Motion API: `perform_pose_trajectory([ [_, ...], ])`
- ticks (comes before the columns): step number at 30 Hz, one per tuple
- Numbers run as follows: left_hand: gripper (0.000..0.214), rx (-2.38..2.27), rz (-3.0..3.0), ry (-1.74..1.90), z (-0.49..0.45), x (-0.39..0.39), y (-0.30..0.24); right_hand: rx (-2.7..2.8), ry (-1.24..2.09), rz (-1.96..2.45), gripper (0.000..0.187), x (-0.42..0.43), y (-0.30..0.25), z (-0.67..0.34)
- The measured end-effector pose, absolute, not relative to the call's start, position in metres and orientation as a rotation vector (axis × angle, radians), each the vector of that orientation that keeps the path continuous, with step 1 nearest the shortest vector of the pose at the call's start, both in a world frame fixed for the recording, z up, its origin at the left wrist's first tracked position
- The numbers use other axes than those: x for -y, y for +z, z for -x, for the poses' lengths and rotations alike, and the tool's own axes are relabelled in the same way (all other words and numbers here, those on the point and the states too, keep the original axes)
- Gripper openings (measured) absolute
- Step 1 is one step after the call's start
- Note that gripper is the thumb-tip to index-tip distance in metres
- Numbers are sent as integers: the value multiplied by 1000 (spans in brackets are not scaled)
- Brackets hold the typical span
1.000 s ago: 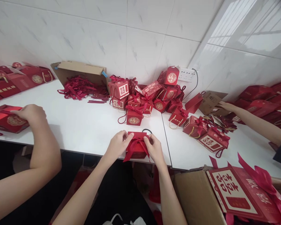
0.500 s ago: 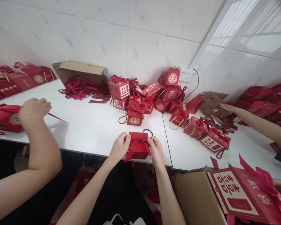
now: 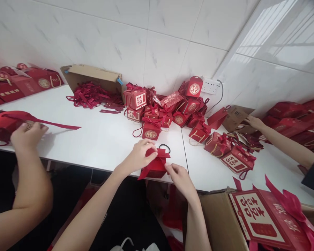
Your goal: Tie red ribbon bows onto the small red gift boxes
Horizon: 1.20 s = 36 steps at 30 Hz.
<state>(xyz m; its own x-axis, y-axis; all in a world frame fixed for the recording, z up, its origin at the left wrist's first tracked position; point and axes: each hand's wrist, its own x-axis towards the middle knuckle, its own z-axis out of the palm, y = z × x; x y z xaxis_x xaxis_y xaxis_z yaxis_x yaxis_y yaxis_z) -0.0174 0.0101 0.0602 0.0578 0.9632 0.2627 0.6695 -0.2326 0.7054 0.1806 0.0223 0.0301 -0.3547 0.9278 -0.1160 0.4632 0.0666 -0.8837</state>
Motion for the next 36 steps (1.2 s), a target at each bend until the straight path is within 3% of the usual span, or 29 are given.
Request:
perform_pose_trajectory([
  [9, 11, -1589, -1934, 1004, 9, -9, 39, 1973, 1315, 1247, 33, -16, 39, -180],
  [21, 9, -1585, -1840, 988, 9, -11, 39, 2102, 1461, 1190, 34, -19, 43, -204],
  [28, 25, -1770, -1587, 1354, 8, -7, 36, 1871, 976, 1412, 55, -44, 39, -182],
  [32, 26, -2126, -1427, 1193, 9, -2, 34, 1913, 933, 1356, 53, -47, 38, -159],
  [36, 24, -2021, -1512, 1152, 9, 2, 32, 1876, 996, 1248, 42, -43, 31, -151],
])
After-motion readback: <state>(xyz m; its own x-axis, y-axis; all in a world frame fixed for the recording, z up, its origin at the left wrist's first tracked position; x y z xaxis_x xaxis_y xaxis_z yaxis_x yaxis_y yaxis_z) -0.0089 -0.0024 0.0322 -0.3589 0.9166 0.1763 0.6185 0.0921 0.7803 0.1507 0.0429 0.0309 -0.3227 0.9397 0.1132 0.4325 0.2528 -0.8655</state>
